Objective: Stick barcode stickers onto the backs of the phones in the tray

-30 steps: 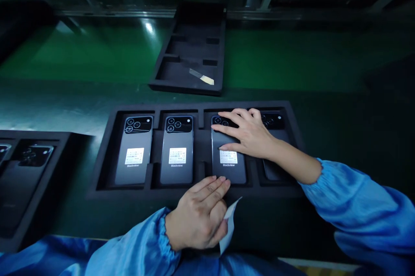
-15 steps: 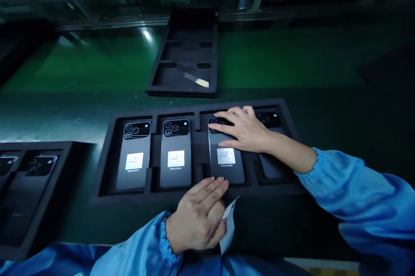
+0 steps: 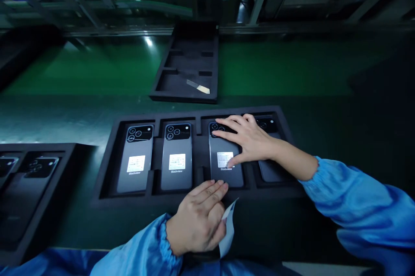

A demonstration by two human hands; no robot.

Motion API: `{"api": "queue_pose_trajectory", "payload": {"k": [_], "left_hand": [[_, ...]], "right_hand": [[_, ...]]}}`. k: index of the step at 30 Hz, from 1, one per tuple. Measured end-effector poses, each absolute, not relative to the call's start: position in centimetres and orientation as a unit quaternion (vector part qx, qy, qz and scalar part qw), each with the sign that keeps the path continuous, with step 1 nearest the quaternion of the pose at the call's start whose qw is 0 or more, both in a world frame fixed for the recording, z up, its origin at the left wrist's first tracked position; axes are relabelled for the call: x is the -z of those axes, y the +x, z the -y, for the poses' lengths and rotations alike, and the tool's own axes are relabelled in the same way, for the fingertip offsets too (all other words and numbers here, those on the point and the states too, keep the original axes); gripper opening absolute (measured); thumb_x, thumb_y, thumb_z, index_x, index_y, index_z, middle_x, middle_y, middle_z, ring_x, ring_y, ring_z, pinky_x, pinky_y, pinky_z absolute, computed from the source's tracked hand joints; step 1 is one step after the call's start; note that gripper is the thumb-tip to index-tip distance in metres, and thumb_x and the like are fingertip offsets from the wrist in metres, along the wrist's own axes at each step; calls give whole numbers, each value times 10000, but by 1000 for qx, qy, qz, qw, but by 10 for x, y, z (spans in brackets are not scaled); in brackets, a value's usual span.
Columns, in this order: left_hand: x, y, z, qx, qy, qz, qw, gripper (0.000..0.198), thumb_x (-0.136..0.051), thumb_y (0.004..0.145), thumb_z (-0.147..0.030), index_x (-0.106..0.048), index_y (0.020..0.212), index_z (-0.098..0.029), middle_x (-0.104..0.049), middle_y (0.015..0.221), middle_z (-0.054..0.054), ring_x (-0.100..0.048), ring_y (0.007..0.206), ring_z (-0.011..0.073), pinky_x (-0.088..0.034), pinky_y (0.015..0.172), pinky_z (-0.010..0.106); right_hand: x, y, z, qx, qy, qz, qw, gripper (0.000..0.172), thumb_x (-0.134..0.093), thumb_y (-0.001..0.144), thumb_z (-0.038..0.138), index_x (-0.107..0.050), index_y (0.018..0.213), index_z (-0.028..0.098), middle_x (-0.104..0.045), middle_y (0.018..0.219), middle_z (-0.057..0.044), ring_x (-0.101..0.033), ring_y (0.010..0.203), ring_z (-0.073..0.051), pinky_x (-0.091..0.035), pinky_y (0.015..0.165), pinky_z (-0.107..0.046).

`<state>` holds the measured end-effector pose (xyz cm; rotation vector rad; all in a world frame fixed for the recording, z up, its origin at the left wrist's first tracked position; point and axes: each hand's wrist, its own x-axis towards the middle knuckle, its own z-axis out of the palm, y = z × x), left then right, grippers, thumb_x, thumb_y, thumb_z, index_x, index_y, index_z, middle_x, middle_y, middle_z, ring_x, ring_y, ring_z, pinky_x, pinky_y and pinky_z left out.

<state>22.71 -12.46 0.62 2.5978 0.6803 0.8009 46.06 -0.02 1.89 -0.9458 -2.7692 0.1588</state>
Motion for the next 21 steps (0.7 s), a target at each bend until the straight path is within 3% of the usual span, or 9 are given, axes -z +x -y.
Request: {"api": "queue_pose_trajectory", "payload": {"k": [1, 4, 6, 9, 13, 16, 21], "left_hand": [[-7, 227, 124, -287, 911, -237, 176, 236, -406, 808, -160, -604, 877, -51, -555, 1170, 210, -517, 1120, 288, -443, 974, 434], [-14, 227, 122, -311, 887, -239, 245, 272, -390, 838, -138, -589, 1003, -54, -584, 1134, 183, -551, 1074, 257, -436, 972, 423], [-19, 223, 121, -337, 838, -267, 335, 307, -365, 879, -149, -589, 1079, -84, -623, 1065, 141, -577, 1025, 230, -428, 968, 399], [-23, 216, 119, -350, 689, -363, 521, 343, -356, 937, -272, -647, 1049, -130, -656, 916, 94, -597, 943, 224, -461, 871, 334], [-25, 210, 114, -353, 462, -393, 712, 415, -436, 907, -412, -682, 969, -83, -654, 802, 107, -609, 821, 246, -475, 717, 300], [-28, 210, 111, -385, 431, -363, 731, 378, -477, 878, -384, -683, 922, -69, -649, 784, 107, -602, 747, 229, -467, 679, 296], [-38, 208, 118, -420, 400, -339, 741, 300, -504, 872, -334, -682, 865, -92, -637, 796, 88, -571, 746, 194, -434, 684, 268]], "right_hand": [[-17, 460, 0, -53, -322, 938, 115, 769, -632, 708, 676, -436, 1323, 259, -319, 1415, -103, -339, 1207, -319, -267, 885, -462], [-7, 463, -5, -52, -334, 915, 221, 342, -551, 892, 446, -573, 1171, 249, -502, 1277, -59, -464, 1116, -234, -334, 859, -396], [-3, 467, -9, -39, -360, 880, 308, 193, -501, 934, 313, -642, 1010, 205, -604, 1117, -51, -528, 1013, -200, -375, 832, -366], [-16, 465, -5, 6, -396, 834, 384, 182, -487, 930, 236, -648, 885, 165, -643, 945, -72, -548, 916, -213, -403, 806, -390], [-52, 437, 37, -35, -382, 812, 440, 141, -514, 908, 187, -616, 1006, 181, -616, 969, -74, -545, 926, -207, -437, 829, -396], [-65, 409, 78, -167, -327, 844, 391, 247, -544, 905, 264, -564, 1140, 189, -558, 1109, -98, -503, 1034, -222, -447, 869, -400], [-58, 382, 106, -141, -311, 868, 360, 331, -568, 884, 360, -566, 1161, 180, -512, 1178, -131, -455, 1089, -268, -437, 891, -465]]}}
